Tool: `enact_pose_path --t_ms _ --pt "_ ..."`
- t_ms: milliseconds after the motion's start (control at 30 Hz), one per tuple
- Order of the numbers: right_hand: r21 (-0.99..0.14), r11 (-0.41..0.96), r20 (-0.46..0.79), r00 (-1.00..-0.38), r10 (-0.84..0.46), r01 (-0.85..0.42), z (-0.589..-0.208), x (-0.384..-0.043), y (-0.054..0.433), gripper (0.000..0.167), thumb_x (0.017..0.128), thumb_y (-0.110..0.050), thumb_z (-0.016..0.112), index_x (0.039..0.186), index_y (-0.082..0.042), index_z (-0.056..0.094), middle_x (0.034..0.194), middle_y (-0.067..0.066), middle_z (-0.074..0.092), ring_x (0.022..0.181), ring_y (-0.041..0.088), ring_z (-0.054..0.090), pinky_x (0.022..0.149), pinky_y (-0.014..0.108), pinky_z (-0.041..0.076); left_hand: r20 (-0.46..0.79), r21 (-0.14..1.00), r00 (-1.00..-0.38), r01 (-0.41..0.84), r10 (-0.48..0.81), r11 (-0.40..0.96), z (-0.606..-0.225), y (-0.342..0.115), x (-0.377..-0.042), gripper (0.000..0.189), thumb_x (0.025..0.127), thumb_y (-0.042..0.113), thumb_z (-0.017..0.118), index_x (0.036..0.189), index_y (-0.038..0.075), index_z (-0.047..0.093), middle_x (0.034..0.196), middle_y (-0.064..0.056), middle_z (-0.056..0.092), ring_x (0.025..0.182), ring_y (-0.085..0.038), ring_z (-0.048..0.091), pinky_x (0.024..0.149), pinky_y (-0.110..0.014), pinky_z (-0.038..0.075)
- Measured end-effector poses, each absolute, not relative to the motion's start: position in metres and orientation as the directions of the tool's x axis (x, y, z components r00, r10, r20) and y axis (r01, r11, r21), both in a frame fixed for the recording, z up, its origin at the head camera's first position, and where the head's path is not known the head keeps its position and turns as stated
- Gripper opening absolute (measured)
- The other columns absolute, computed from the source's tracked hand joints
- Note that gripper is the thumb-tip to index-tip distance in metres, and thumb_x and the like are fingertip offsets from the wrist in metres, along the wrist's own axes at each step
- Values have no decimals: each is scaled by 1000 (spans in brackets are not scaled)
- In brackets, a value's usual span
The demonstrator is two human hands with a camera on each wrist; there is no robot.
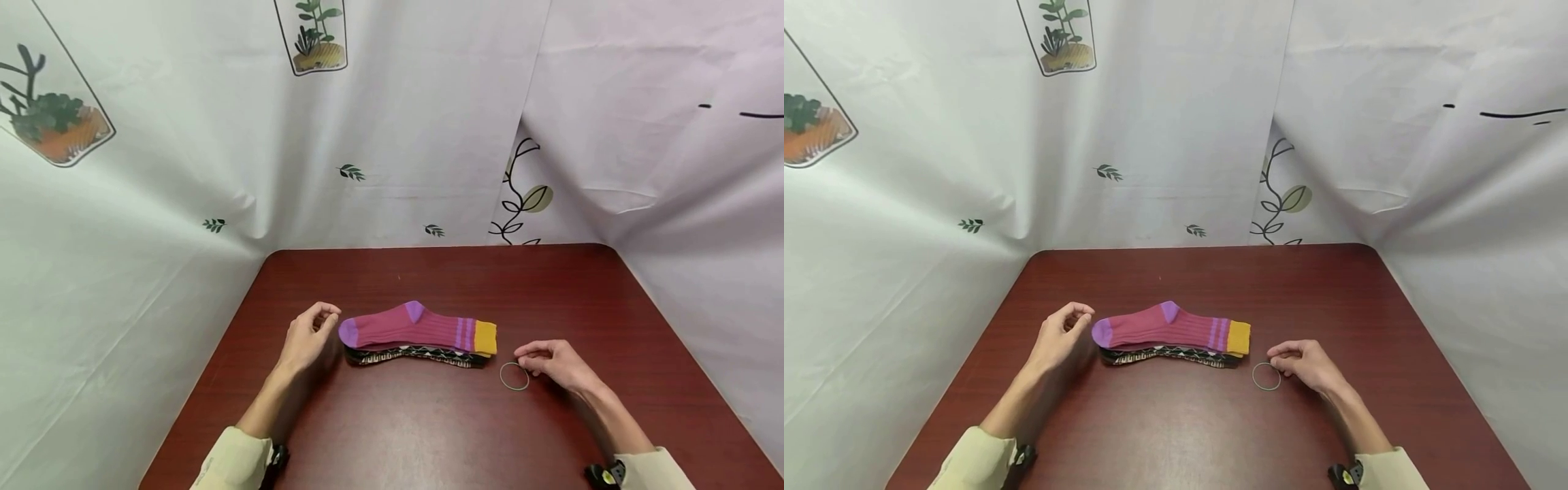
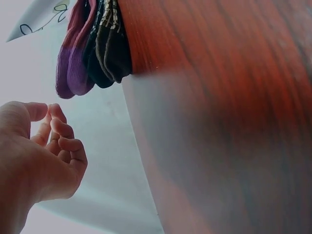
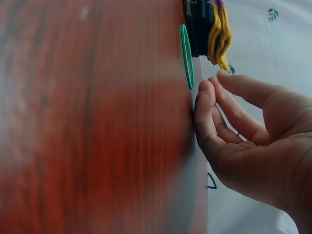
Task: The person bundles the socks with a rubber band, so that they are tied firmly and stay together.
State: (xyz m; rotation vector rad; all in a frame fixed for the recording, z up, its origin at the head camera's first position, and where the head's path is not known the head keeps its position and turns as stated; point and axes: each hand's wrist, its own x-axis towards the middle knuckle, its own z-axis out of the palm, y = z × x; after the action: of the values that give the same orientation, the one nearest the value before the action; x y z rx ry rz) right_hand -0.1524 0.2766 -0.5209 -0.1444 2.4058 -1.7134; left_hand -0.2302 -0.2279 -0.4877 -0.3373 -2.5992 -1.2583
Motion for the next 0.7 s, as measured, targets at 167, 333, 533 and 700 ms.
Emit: enact_pose_path --t_ms 167,333,533,700 --pt "-895 446 -47 -985 -166 -32 -521 -151 270 17 90 1 80 105 9 76 87 13 74 68 13 63 59 28 51 310 741 -944 314 112 594 -487 -228 -229 13 105 16 68 115 11 74 94 0 71 78 -16 64 69 -28 49" --pt "-813 581 -23 -995 -98 -39 -521 -151 263 9 85 1 83 93 -1 79 79 4 72 66 12 63 60 25 51 339 729 -933 339 116 595 -488 -229 -229 12 103 14 70 113 9 75 92 0 71 75 -15 63 68 -27 48" --pt "-748 663 9 -998 -55 -43 -520 -151 259 7 83 -2 85 85 -6 80 74 -1 72 66 10 63 60 24 49 327 733 -936 336 126 592 -485 -230 -228 12 104 15 69 114 10 75 91 1 71 75 -16 63 68 -27 48" --pt "-703 706 45 -997 -68 -80 -519 -151 254 10 85 -2 83 81 -9 77 73 -4 68 67 9 59 62 25 47 317 738 -939 335 136 586 -482 -230 -227 14 105 16 67 115 9 74 91 -1 71 77 -20 64 69 -28 49"
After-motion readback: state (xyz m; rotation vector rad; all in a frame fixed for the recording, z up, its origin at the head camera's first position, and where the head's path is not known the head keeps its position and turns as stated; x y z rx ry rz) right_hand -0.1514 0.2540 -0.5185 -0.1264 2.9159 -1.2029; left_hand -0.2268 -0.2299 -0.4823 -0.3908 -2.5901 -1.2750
